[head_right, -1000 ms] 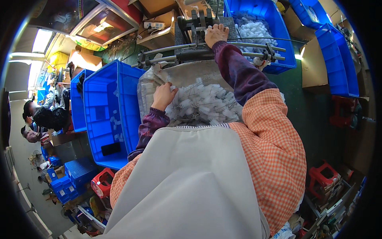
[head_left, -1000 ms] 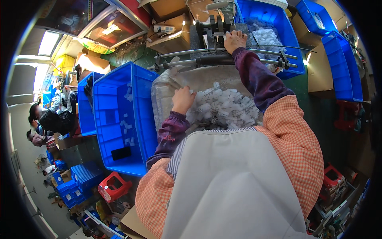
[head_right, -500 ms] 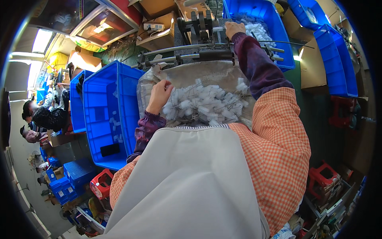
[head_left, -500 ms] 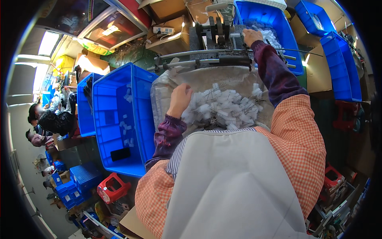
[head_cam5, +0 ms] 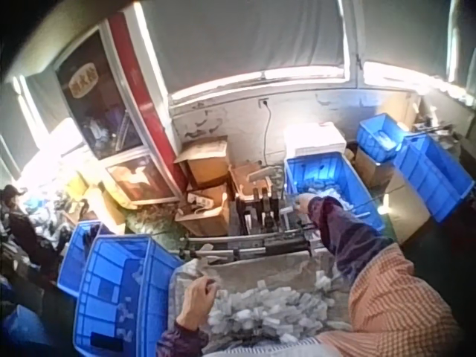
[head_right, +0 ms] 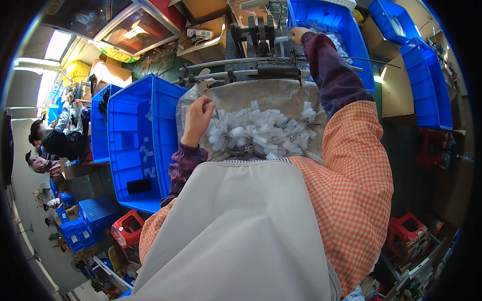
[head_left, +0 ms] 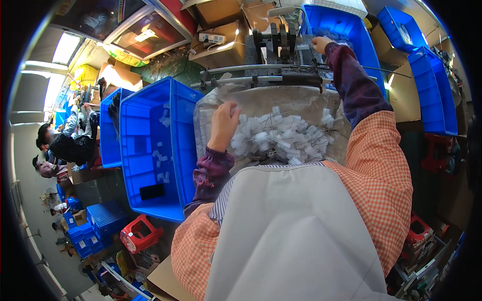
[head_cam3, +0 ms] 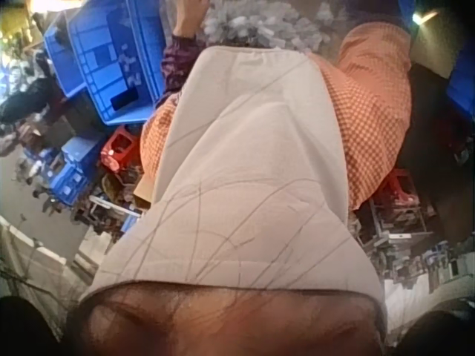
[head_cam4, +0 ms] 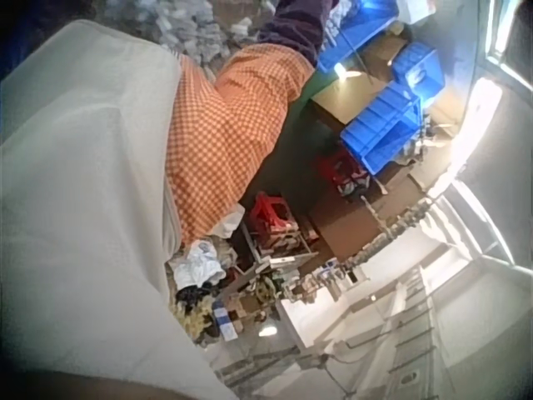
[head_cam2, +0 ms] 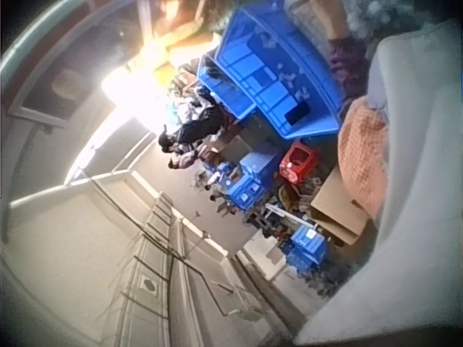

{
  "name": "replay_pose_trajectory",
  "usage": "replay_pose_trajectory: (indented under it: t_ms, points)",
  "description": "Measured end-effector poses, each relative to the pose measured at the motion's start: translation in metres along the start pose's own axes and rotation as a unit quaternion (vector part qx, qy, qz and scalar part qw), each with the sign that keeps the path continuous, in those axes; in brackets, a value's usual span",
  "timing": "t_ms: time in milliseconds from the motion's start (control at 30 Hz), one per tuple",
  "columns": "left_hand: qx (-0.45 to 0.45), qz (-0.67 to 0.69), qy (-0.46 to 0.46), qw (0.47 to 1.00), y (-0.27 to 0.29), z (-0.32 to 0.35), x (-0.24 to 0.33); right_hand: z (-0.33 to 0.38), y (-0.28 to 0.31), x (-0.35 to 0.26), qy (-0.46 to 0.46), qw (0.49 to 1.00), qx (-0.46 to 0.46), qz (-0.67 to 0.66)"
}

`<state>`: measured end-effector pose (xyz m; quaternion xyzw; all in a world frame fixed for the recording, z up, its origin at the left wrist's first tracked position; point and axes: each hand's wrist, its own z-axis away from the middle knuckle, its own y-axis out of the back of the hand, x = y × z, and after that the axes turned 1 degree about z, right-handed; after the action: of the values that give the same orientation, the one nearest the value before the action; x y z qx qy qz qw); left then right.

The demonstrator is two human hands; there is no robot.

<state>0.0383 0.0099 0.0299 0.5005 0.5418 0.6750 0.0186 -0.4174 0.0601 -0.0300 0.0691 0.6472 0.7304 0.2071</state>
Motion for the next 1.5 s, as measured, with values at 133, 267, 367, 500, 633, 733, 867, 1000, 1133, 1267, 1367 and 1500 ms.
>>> replay_pose_trajectory:
  t_ms: [133,267,367,500,633,733,867,1000,1133,1267,1367,1500]
  points:
    - [0.002,-0.006,0.006,1.0,-0.002,0.001,-0.005,0.021,0.01,-0.022,-0.033,0.999,0.032,0.004]
    - [-0.003,0.005,-0.022,1.0,-0.005,-0.002,-0.003,-0.005,0.015,0.0,-0.041,0.986,-0.144,-0.067]
    - [-0.005,0.008,-0.022,1.0,-0.003,-0.001,-0.002,-0.009,0.016,0.008,-0.064,0.973,-0.184,-0.125]
    - [0.0,0.02,-0.009,1.0,-0.002,0.002,-0.001,0.008,0.006,-0.002,-0.01,1.0,0.019,0.017]
    - [-0.002,0.03,-0.013,0.999,-0.004,0.001,-0.003,0.032,0.0,-0.013,0.01,0.986,0.15,0.068]
    - [-0.003,0.036,-0.017,0.999,-0.004,0.0,0.0,0.029,-0.002,-0.014,-0.013,0.989,0.113,0.098]
    - [-0.002,0.034,-0.014,0.999,-0.003,0.001,-0.003,0.028,0.022,-0.028,-0.055,0.996,-0.045,0.056]
    - [-0.005,0.028,-0.016,0.999,-0.002,-0.001,0.001,0.007,0.023,-0.003,-0.027,0.99,-0.136,-0.007]
    - [-0.003,0.037,-0.017,0.999,-0.004,0.001,-0.003,0.028,0.001,-0.005,0.0,0.999,0.053,-0.014]
    - [-0.003,0.032,-0.017,0.999,-0.005,0.0,-0.005,0.034,-0.003,-0.012,0.023,0.982,0.174,0.069]
    - [-0.005,0.031,-0.011,0.999,-0.006,0.002,-0.007,0.042,0.005,-0.026,-0.013,0.993,0.092,0.078]
    - [-0.003,0.022,-0.009,1.0,-0.004,0.003,-0.008,0.035,0.018,-0.036,0.041,0.99,-0.017,0.136]
